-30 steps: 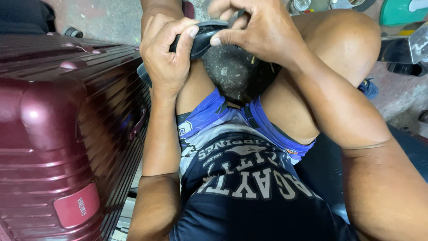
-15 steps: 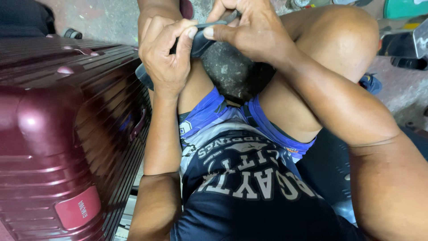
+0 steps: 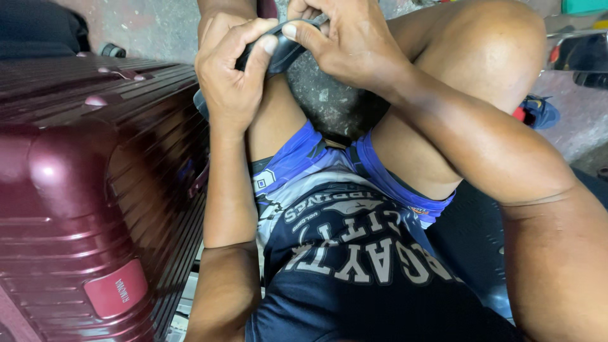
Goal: The person sits on the floor and repairs a black slip-on shoe. They use a red-handled tool to pry and separate the sole, then apply a yellow adhesive with a wooden stick to the sole edge and press the parts together.
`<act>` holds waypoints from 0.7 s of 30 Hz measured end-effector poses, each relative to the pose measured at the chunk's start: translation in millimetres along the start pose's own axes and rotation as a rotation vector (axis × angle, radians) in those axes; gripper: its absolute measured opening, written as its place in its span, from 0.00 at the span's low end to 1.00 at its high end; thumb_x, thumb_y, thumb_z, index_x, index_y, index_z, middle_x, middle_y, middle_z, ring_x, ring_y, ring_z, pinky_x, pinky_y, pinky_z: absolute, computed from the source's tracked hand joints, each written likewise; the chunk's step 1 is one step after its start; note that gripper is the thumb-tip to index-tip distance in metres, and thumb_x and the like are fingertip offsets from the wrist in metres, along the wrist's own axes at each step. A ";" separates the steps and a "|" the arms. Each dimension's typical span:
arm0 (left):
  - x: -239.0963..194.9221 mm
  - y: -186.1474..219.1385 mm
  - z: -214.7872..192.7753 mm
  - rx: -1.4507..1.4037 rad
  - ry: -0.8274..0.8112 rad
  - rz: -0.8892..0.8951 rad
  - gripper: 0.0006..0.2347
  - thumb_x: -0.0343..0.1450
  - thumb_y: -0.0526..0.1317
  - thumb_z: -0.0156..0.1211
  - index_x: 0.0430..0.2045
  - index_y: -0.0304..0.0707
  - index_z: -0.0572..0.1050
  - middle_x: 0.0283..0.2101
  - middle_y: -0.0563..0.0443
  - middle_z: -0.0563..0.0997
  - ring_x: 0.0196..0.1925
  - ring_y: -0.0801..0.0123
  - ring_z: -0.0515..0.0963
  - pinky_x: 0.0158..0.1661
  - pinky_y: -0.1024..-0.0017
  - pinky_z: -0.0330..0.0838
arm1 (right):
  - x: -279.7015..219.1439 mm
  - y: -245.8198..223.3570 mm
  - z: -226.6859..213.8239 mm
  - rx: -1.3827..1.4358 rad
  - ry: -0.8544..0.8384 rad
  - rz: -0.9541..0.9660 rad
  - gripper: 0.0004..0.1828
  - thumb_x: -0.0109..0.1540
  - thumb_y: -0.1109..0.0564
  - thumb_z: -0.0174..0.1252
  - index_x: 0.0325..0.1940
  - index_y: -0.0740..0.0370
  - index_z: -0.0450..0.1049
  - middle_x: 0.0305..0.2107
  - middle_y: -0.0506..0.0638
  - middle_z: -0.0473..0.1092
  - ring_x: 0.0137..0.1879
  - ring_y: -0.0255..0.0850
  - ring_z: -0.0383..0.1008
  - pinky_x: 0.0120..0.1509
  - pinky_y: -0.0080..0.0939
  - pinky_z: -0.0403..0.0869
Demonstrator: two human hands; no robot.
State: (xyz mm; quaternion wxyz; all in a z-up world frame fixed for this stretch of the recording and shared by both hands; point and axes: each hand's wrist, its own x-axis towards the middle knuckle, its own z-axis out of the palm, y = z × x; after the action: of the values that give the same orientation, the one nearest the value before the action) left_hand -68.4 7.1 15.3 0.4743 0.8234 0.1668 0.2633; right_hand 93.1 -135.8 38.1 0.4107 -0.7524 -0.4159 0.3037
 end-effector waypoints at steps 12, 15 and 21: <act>0.6 -4.8 -11.2 -0.147 0.058 -0.042 0.06 0.77 0.33 0.71 0.45 0.32 0.82 0.40 0.47 0.78 0.39 0.67 0.78 0.42 0.75 0.72 | -0.9 -9.1 -7.1 -0.103 -0.013 -0.336 0.12 0.67 0.62 0.69 0.53 0.63 0.76 0.36 0.51 0.74 0.38 0.36 0.75 0.42 0.35 0.72; -5.4 -1.2 -21.3 -0.160 0.058 0.012 0.06 0.78 0.35 0.71 0.44 0.30 0.81 0.41 0.49 0.78 0.39 0.70 0.77 0.42 0.76 0.70 | -1.3 -17.2 -12.1 0.046 -0.062 -0.297 0.14 0.66 0.63 0.69 0.56 0.63 0.77 0.39 0.49 0.75 0.39 0.32 0.73 0.43 0.32 0.72; -6.8 3.6 -9.1 -0.539 0.108 -0.147 0.08 0.78 0.37 0.68 0.43 0.27 0.80 0.39 0.53 0.74 0.40 0.75 0.71 0.45 0.80 0.66 | -1.0 -39.9 -26.9 0.113 0.001 -0.329 0.11 0.67 0.62 0.73 0.51 0.66 0.79 0.41 0.50 0.77 0.34 0.28 0.69 0.38 0.29 0.68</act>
State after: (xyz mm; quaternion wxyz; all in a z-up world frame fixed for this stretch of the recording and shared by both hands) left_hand -79.2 8.1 20.3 0.6842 0.6381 0.1754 0.3064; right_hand 99.1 -133.9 85.8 0.4965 -0.6501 -0.5155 0.2551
